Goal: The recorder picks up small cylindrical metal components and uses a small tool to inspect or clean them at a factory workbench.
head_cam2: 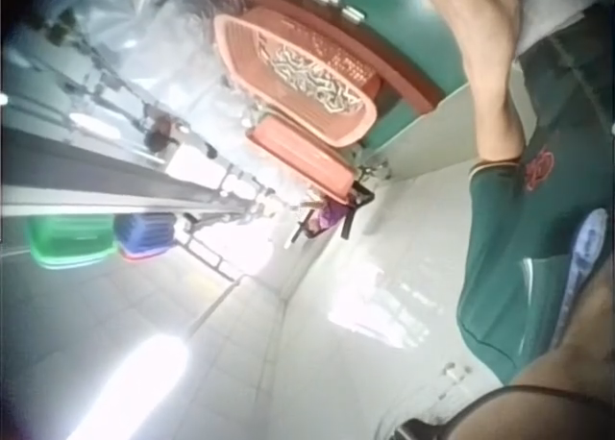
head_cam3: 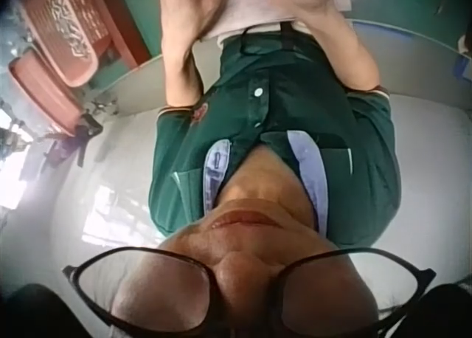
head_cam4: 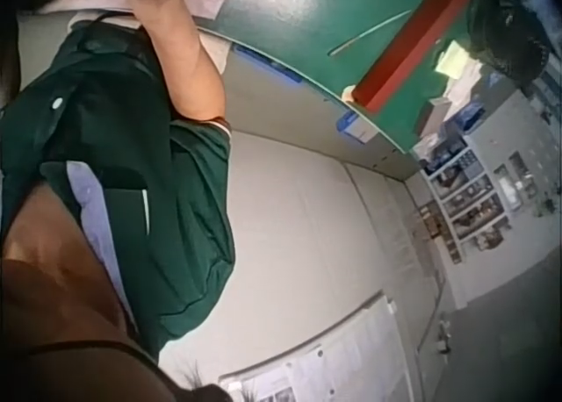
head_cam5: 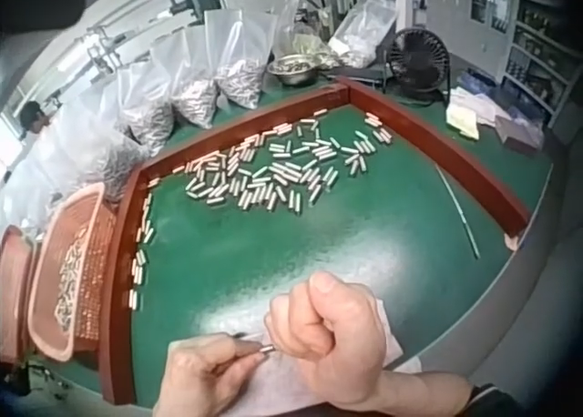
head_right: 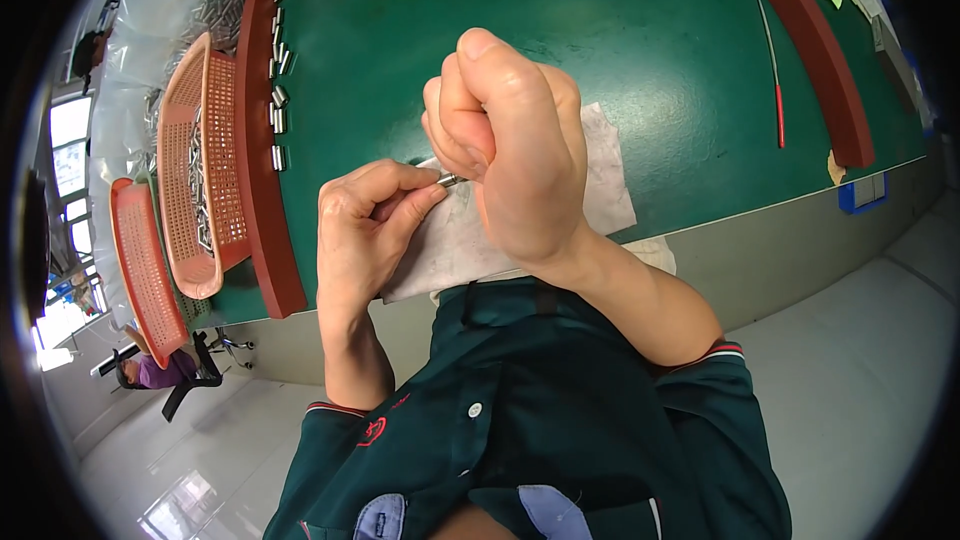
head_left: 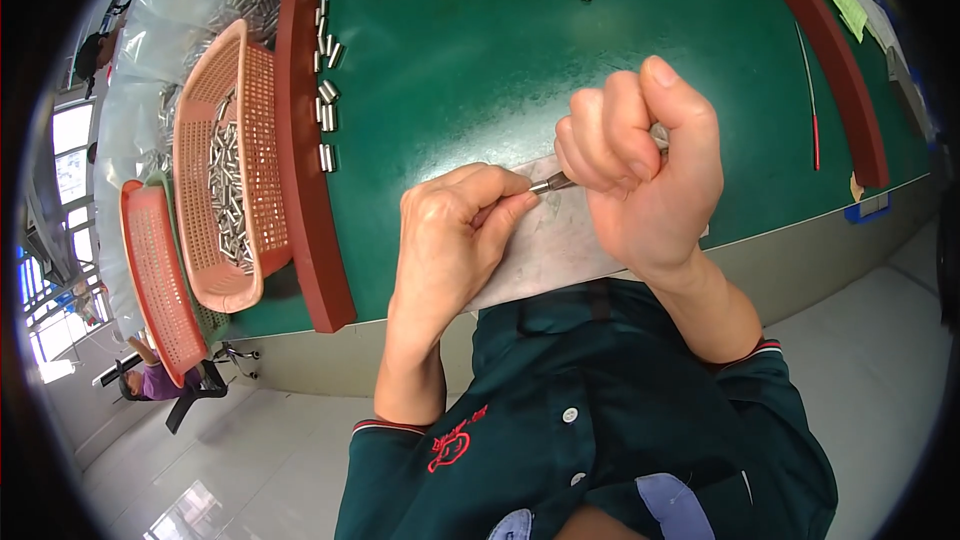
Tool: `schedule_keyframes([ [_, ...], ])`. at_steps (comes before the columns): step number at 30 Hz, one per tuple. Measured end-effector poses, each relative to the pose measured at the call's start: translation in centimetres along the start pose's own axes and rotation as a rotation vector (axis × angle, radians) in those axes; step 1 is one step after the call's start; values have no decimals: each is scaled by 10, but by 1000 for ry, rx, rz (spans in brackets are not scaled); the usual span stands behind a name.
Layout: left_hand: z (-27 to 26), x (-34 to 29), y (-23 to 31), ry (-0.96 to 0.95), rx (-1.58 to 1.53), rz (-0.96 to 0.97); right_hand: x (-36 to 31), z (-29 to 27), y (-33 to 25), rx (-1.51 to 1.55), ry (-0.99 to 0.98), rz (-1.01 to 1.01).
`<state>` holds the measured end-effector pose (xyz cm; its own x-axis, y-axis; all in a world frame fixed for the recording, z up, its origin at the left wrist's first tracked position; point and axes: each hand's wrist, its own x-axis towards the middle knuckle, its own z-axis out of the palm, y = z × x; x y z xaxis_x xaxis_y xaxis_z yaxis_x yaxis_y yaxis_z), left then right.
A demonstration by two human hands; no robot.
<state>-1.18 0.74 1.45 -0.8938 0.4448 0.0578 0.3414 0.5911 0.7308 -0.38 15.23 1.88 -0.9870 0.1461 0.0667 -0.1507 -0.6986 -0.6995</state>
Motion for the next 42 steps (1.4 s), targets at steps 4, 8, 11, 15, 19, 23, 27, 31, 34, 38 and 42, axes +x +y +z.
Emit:
schedule_keyframes([
  [4, 0, 0, -1, 3, 5, 12, 1, 1, 1, -7, 17, 4],
  [8, 1, 0, -2, 8, -17, 15, 0, 0, 2, -4, 17, 11],
  [11, 2, -1, -4, 19, -30, 19, 1, 0, 3, -10, 58, 13],
  [15, 2, 1, -5, 12, -47, 20, 1, 0, 4, 3, -7, -6],
  [19, 2, 2, -6, 2, -78, 31, -2, 2, 5, -131, -43, -16],
  [23, 1, 1, -7, -5, -53, 16, -5, 2, 8, -177, -59, -27],
  [27, 1, 1, -4, -12, -71, 5, -10, 4, 15, -248, -85, -125],
  [31, 1, 1, -3, 12, -122, 73, -10, 13, 19, -398, -133, -293],
  [34, 4, -2, -3, 7, -70, -19, -1, 7, 12, -176, 35, -86],
  [38, 9, -6, -4, 87, -19, -3, -11, -6, -12, 67, -13, -224],
  [42, 9, -6, 0, 124, 35, 24, -16, -11, -11, -13, -5, -275],
])
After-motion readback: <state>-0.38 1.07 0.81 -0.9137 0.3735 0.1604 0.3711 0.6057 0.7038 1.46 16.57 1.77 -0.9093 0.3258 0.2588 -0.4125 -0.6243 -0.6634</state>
